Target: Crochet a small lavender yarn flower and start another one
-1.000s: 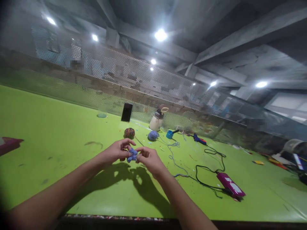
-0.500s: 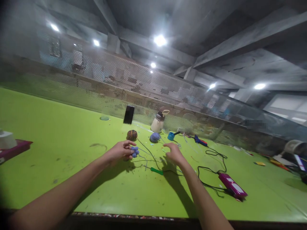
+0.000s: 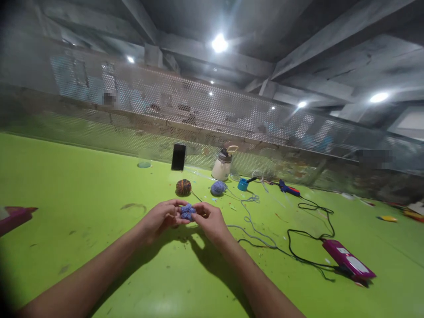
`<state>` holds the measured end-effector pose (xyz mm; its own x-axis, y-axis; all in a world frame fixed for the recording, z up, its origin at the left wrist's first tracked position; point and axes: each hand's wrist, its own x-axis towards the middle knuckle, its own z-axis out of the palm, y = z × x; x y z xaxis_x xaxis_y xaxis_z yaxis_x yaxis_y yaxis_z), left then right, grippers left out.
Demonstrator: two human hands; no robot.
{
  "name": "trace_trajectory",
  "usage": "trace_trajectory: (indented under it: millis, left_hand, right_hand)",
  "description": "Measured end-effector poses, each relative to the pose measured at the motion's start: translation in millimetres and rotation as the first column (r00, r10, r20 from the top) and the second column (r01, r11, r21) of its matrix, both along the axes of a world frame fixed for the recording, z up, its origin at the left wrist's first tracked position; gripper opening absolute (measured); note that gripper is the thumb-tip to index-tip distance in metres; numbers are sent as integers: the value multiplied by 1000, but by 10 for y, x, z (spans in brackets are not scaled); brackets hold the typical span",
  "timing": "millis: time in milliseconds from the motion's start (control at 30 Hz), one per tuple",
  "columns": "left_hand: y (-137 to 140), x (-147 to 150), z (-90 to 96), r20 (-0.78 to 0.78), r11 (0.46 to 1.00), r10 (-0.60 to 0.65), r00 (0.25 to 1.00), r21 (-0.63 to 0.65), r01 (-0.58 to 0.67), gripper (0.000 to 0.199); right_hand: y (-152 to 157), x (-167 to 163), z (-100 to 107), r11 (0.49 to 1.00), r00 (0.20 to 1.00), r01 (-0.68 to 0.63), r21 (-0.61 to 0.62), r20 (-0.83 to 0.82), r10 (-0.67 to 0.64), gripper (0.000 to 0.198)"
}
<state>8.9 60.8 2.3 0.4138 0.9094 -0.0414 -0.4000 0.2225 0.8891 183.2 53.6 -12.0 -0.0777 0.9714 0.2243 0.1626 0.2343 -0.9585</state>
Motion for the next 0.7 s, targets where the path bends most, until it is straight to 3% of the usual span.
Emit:
trace_trajectory:
  millis: [267,400,700]
  left_hand:
    - [-70,69,-8,-61,996,89,994,-26,-90,13]
    - [-66,44,-23,-83,989,148,986,-12,-149,20]
    - [-142,48,64,-65,993,120,991,33,-118,32]
  right_hand:
    - [-108,-38,23,992,972,49,-115,-224,-74,16]
    - [-154,-50,20,988,964,28,-154,-256,-68,17]
    - [-263,-71,65,987,959,-16,-162,-283,-31,21]
